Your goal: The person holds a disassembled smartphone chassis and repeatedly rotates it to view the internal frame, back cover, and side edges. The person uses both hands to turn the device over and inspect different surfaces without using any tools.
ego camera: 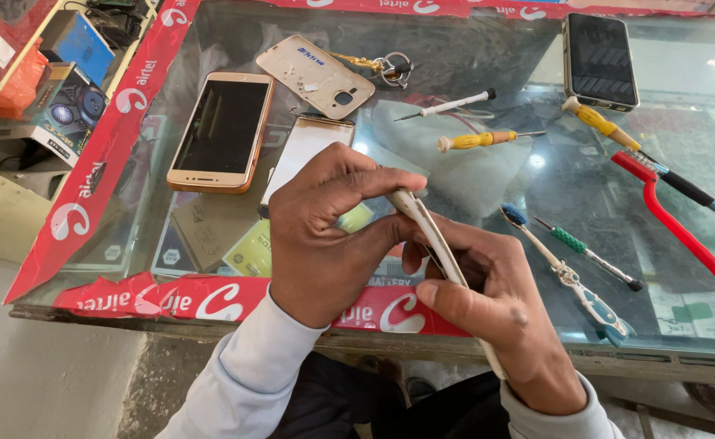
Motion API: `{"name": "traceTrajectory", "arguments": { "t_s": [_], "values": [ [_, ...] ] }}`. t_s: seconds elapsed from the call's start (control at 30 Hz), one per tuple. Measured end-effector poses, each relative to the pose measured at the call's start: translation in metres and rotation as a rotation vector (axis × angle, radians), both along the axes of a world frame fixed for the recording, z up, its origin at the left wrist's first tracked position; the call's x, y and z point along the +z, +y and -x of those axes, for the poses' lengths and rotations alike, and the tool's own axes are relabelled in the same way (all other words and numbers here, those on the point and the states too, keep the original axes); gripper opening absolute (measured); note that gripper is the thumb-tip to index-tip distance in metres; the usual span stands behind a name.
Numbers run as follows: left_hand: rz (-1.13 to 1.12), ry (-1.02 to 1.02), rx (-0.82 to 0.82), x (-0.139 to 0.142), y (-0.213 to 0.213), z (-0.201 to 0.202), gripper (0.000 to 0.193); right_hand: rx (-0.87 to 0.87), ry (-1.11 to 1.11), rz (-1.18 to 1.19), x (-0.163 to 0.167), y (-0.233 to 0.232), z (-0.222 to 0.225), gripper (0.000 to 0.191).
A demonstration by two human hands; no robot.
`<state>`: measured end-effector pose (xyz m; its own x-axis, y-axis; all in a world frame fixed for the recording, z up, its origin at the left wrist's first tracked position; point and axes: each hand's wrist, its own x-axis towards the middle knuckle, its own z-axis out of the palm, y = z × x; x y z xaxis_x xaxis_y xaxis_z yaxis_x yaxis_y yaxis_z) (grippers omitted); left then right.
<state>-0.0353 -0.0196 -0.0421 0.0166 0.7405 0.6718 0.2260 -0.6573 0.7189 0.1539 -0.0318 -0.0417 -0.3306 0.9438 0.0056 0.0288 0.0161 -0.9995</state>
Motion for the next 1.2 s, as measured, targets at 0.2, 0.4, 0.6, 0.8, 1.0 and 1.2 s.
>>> {"name": "traceTrajectory", "arguments": {
  "t_s": [0.2, 0.4, 0.6, 0.8, 1.0, 1.2],
  "values": [
    [0.07, -0.077, -0.081, -0.007, 0.005, 0.001, 0.044, -0.002, 0.004, 0.0, 0.0, 0.002, 0.001, 0.077],
    [0.119, -0.128, -0.216, -0.002, 0.0, 0.004, 0.058, 0.003, 0.073, 0.066, 0.002, 0.0, 0.001, 0.093],
    [0.134, -0.136, -0.221, 0.002, 0.004, -0.001, 0.055, 0.002, 0.071, 0.04, -0.001, 0.003, -0.001, 0.095],
    [-0.011, 0.019, -0.046, -0.003, 0.008, -0.003, 0.05, 0.02, 0.144, -0.043, -0.005, -0.001, -0.004, 0.092],
    [-0.03, 0.009, 0.017, -0.009, 0.006, -0.001, 0.047, 0.045, 0.232, 0.0, -0.005, -0.005, 0.002, 0.083],
    [-0.042, -0.025, 0.008, -0.015, 0.003, -0.001, 0.046, 0.004, 0.13, -0.003, -0.002, -0.008, 0.003, 0.087]
  ]
}}
